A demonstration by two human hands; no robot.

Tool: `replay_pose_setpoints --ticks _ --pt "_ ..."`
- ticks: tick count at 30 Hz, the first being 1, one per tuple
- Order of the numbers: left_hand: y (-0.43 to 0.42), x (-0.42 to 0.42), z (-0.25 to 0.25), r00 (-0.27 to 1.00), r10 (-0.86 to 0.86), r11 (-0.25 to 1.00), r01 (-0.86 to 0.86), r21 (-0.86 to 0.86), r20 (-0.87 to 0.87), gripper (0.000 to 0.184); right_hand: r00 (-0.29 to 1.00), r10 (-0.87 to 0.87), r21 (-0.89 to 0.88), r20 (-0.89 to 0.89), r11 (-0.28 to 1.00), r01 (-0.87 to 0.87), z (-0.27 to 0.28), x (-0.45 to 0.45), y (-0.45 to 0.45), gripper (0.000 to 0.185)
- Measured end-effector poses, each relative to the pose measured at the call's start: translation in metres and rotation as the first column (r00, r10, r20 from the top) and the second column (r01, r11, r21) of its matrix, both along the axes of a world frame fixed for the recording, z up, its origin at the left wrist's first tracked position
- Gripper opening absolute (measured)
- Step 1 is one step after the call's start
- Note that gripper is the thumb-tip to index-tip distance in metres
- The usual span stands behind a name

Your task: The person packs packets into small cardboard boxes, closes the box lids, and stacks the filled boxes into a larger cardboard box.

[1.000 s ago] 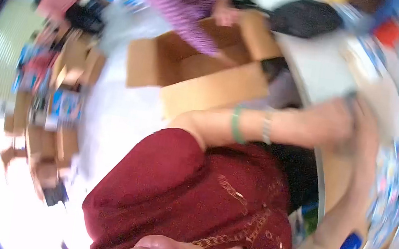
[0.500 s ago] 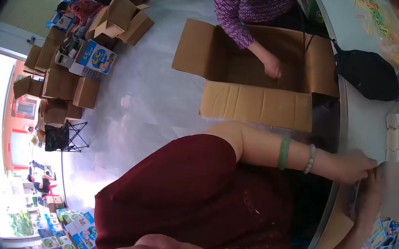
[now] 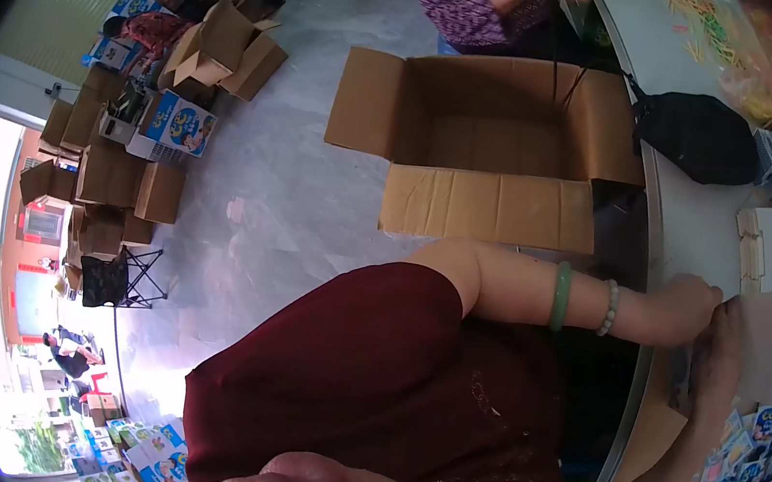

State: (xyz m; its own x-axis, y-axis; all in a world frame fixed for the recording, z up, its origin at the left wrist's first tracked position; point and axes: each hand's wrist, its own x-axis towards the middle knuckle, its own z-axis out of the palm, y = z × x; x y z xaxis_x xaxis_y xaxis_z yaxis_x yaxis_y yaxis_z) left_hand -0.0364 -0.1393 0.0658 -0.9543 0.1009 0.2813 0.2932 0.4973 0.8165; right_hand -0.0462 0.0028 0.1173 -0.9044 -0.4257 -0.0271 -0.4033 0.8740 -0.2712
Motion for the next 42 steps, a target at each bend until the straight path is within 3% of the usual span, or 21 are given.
replay_pose_setpoints --ticks 5,8,10,11,12,13,15,16,17,19,21,22,24,25,27,28,30,34,37,39,42 --pt "0.008 -0.001 -0.005 1.0 0.017 1.0 -0.017 -0.022 -0.016 0.013 0.994 0.098 0.017 0.055 0.995 -0.099 -0.014 -0.012 0.008 0.034" --pt "0.006 0.002 0.004 0.998 -0.002 1.0 0.003 -0.011 0.068 0.015 0.987 0.003 0.126 0.161 0.992 -0.023 0.009 -0.007 -0.006 0.036" --pt "0.012 0.007 -0.004 0.983 0.053 0.994 -0.035 0.104 -0.174 0.018 0.992 -0.009 0.021 0.126 1.0 0.006 -0.039 -0.033 0.028 0.036" --pt "0.009 0.013 0.002 0.881 0.074 0.986 -0.134 -0.097 -0.468 0.02 0.999 0.032 -0.117 0.033 0.993 -0.028 -0.029 -0.019 0.032 0.036" --pt "0.001 0.021 0.02 0.719 0.038 0.992 -0.113 -0.063 -0.694 0.017 0.995 0.072 -0.242 -0.07 0.966 -0.087 -0.019 -0.007 0.036 0.036" --pt "0.002 0.027 0.026 0.736 -0.084 0.996 0.091 -0.025 -0.672 0.021 0.978 0.106 -0.341 -0.177 0.926 -0.162 -0.009 0.004 0.039 0.035" --pt "0.008 0.033 0.03 0.634 -0.304 0.949 0.262 -0.172 -0.711 0.038 0.906 0.023 -0.397 -0.423 0.894 -0.208 0.004 0.034 0.051 0.032" --pt "0.013 0.042 0.018 0.634 -0.409 0.899 0.156 -0.409 -0.657 0.042 0.885 -0.126 -0.424 -0.449 0.902 -0.087 0.01 0.058 0.059 0.028" --pt "0.014 0.049 0.022 0.598 -0.472 0.852 0.12 -0.51 -0.647 0.044 0.813 -0.262 -0.451 -0.521 0.893 -0.001 0.003 0.074 0.07 0.022" --pt "0.022 0.05 0.017 0.604 -0.511 0.833 0.171 -0.527 -0.612 0.041 0.729 -0.571 -0.613 -0.379 0.744 0.265 -0.035 0.11 0.1 0.018" --pt "0.028 0.042 0.003 0.607 -0.637 0.722 0.253 -0.644 -0.475 0.032 0.628 -0.769 -0.44 -0.124 0.61 0.66 -0.059 0.141 0.119 0.022" --pt "0.03 0.039 0.002 0.601 -0.64 0.707 0.215 -0.674 -0.479 0.027 0.569 -0.813 -0.431 -0.126 0.562 0.707 -0.07 0.156 0.122 0.022" --pt "0.035 0.035 0.003 0.582 -0.652 0.689 0.188 -0.7 -0.486 0.021 0.687 -0.633 -0.365 -0.356 0.771 0.522 -0.079 0.17 0.122 0.021" --pt "0.036 0.033 0.003 0.592 -0.629 0.713 0.183 -0.677 -0.504 0.021 0.668 -0.653 -0.364 -0.356 0.756 0.544 -0.078 0.171 0.122 0.021" --pt "0.038 0.033 -0.003 0.598 -0.608 0.736 0.177 -0.653 -0.523 0.023 0.823 -0.496 -0.266 -0.277 0.863 0.43 -0.079 0.177 0.126 0.02" --pt "0.037 0.027 -0.004 0.65 -0.568 0.732 0.118 -0.671 -0.505 0.022 0.819 -0.502 -0.261 -0.279 0.86 0.438 -0.075 0.172 0.131 0.02" --pt "0.031 0.012 -0.005 0.715 -0.481 0.729 0.004 -0.684 -0.508 0.022 0.626 -0.715 -0.286 -0.312 0.699 0.656 -0.071 0.152 0.153 0.021" --pt "0.023 0.004 0.006 0.729 -0.424 0.788 0.004 -0.616 -0.538 0.03 0.448 -0.732 -0.166 -0.513 0.597 0.785 -0.073 0.113 0.194 0.024" --pt "0.035 0.018 0.008 0.609 -0.368 0.891 0.015 -0.454 -0.702 0.03 0.422 -0.834 -0.17 -0.355 0.502 0.848 -0.064 0.115 0.192 0.03" --pt "0.043 0.03 0.005 0.573 -0.426 0.882 0.089 -0.463 -0.7 0.026 0.468 -0.881 -0.152 0.072 0.454 0.878 -0.052 0.122 0.19 0.044" --pt "0.064 0.048 0.002 0.65 -0.528 0.833 0.27 -0.483 -0.547 0.025 0.501 -0.841 -0.221 0.204 0.459 0.861 -0.058 0.114 0.202 0.046"
